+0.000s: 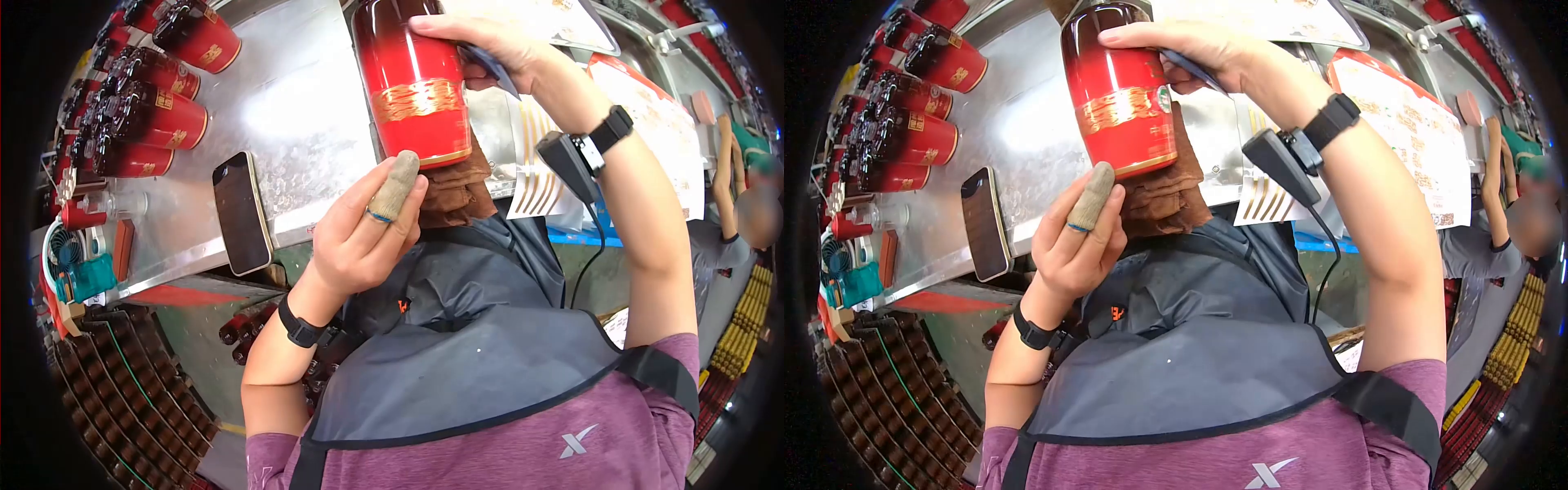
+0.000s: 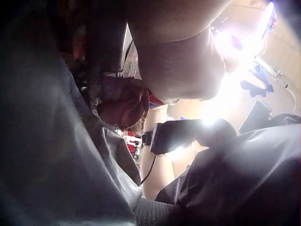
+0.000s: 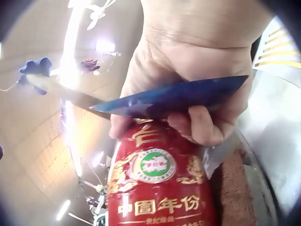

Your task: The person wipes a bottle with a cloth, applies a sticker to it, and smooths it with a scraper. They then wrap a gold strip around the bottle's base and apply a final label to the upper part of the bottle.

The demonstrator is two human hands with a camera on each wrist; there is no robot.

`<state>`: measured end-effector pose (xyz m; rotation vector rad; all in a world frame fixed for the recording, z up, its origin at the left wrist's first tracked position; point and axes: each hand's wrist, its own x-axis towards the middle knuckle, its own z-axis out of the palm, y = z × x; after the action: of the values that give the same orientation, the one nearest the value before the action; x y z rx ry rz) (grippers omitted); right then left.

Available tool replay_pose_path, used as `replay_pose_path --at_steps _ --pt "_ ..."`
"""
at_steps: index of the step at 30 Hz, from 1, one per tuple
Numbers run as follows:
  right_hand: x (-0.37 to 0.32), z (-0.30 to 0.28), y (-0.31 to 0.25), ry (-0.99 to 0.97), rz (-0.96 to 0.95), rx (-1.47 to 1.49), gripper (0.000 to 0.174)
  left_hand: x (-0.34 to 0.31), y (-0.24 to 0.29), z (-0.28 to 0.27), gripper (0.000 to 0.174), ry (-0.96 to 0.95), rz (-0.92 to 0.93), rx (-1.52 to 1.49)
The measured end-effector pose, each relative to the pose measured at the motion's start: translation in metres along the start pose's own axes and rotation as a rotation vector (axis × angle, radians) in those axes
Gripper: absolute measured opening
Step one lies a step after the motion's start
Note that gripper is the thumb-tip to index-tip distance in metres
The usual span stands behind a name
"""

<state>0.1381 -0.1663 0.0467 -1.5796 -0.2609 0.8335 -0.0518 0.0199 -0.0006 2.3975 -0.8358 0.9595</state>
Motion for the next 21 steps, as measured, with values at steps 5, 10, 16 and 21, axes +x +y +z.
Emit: replay_pose_path --at_steps 5,10,16,21 --pt "-0.013 0.016 -0.026 0.04 -0.156 -0.244 0.061 0.007 -0.003 -0.002 0.029 -0.032 0.07 0.032" --pt "0.002 -0.019 0.0 -0.096 0.058 -0.067 0.044 0.003 -0.002 -0.004 0.029 -0.036 0.058 0.028" --pt "-0.014 0.016 -0.028 0.005 -0.049 -0.237 0.059 0.012 -0.005 -0.007 0.028 -0.081 0.097 0.012" --pt "0.002 -0.005 -0.012 0.072 -0.146 -0.483 0.07 0.016 -0.01 -0.01 0.027 -0.102 0.145 -0.017"
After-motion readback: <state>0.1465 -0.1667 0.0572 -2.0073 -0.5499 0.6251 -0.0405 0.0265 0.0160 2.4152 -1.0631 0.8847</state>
